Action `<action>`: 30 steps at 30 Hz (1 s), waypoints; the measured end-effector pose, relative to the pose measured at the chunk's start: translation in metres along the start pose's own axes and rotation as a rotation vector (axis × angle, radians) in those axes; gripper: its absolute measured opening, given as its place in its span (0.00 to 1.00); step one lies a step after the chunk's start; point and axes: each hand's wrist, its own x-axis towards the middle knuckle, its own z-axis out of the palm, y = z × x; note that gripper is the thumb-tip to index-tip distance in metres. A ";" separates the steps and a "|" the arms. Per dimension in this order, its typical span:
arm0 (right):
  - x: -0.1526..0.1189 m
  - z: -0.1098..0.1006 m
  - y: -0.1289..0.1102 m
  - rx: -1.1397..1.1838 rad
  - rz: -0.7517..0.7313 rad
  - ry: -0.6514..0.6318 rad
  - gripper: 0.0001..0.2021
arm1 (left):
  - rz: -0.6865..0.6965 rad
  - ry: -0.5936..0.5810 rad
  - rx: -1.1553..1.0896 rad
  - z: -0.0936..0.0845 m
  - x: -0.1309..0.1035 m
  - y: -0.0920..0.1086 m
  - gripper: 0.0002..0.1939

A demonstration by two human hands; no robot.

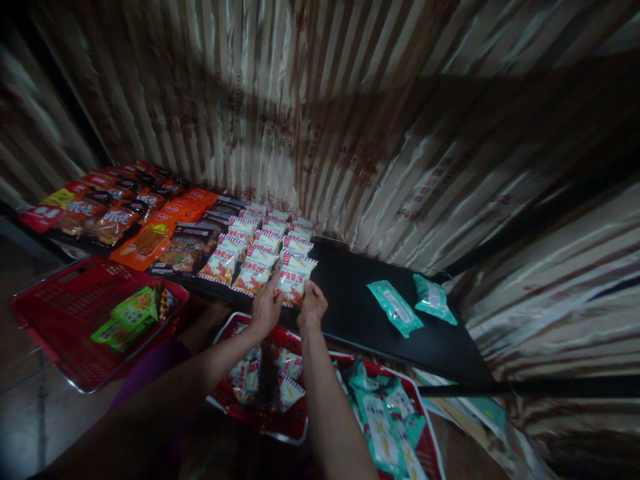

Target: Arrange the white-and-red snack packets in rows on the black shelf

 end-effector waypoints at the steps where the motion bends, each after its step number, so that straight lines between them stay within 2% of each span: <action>1: 0.002 0.000 0.002 -0.006 -0.007 -0.004 0.14 | 0.019 0.002 0.019 0.001 0.000 -0.002 0.30; 5: 0.008 0.001 0.010 -0.009 -0.043 -0.026 0.17 | 0.114 0.010 0.069 0.005 0.001 -0.008 0.28; 12: 0.018 0.004 0.023 -0.050 -0.092 -0.001 0.19 | 0.164 0.102 0.157 0.017 0.002 -0.018 0.25; 19: 0.025 0.006 0.032 -0.149 -0.152 0.019 0.18 | 0.257 0.169 0.154 0.022 0.002 -0.023 0.24; 24: 0.026 0.007 0.032 -0.197 -0.182 0.036 0.18 | 0.309 0.127 0.093 0.026 -0.001 -0.023 0.22; 30: 0.024 0.007 0.032 -0.227 -0.207 -0.042 0.18 | 0.328 0.114 0.118 0.028 -0.001 -0.030 0.22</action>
